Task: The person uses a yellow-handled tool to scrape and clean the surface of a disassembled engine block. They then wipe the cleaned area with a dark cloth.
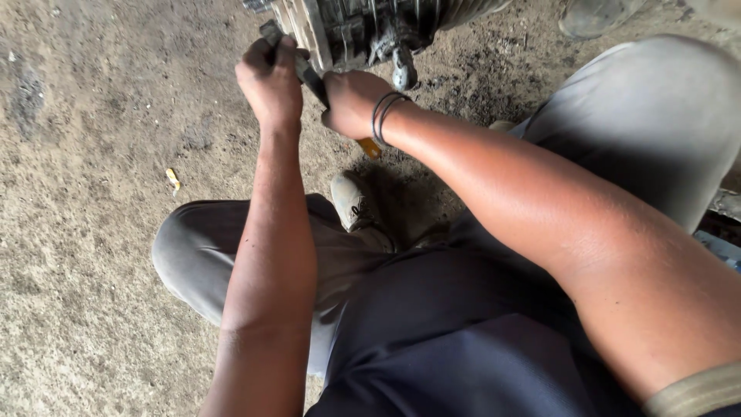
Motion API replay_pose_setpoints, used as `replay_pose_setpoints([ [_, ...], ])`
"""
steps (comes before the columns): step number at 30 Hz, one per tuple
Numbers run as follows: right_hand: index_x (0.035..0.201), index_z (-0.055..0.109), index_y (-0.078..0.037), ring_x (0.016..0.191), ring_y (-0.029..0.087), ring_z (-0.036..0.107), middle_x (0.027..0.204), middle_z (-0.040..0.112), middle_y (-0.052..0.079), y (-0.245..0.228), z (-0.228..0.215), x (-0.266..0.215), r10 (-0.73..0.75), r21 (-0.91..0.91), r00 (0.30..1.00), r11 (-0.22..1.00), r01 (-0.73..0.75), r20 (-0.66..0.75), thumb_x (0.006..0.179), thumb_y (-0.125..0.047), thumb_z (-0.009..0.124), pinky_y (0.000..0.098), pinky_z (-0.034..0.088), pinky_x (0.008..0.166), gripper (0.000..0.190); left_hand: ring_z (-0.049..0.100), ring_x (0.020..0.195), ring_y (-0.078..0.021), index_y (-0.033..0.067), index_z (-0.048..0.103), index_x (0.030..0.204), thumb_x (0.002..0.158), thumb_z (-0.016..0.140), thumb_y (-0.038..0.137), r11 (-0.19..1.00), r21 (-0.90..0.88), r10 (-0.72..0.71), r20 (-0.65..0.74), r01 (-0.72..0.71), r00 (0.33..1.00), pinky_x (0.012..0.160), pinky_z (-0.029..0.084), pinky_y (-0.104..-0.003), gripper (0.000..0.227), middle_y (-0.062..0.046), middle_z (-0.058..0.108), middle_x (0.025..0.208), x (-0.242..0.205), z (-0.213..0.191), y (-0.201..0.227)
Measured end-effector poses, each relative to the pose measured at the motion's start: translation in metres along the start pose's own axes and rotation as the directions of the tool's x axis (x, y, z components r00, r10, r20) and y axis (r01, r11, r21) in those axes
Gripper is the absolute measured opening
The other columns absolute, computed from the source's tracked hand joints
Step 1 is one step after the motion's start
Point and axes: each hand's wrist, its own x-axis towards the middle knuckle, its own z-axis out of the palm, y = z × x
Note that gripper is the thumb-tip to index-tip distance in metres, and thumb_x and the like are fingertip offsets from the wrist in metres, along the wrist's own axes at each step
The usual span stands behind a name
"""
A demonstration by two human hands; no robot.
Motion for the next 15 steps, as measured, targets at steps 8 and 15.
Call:
replay_pose_setpoints([
  [8, 0.117, 0.061, -0.001, 0.063, 0.018, 0.062, 0.081, 0.064, 0.008, -0.018, -0.004, -0.017, -0.07, 0.077, 0.996, 0.994, 0.074, -0.052, 0.097, -0.018, 0.061, 0.0345, 0.052, 0.056, 0.027, 0.075, 0.053, -0.0107, 0.0021, 0.074, 0.08, 0.095, 0.062, 0.001, 0.968, -0.215, -0.15, -0.066, 0.133, 0.987, 0.047, 0.062, -0.025, 0.019, -0.009, 0.078, 0.069, 0.018, -0.044, 0.027],
  [15, 0.114, 0.063, -0.005, 0.054, 0.013, 0.056, 0.071, 0.061, 0.004, -0.037, -0.019, -0.021, -0.167, 0.258, 0.98, 0.947, 0.19, -0.109, 0.096, -0.017, 0.061, 0.0328, 0.048, 0.05, 0.022, 0.078, 0.055, -0.0133, 0.0006, 0.076, 0.081, 0.092, 0.065, 0.0, 0.933, -0.287, -0.278, -0.19, 0.217, 0.942, 0.053, 0.067, -0.026, 0.015, -0.01, 0.079, 0.07, 0.038, -0.072, 0.053],
])
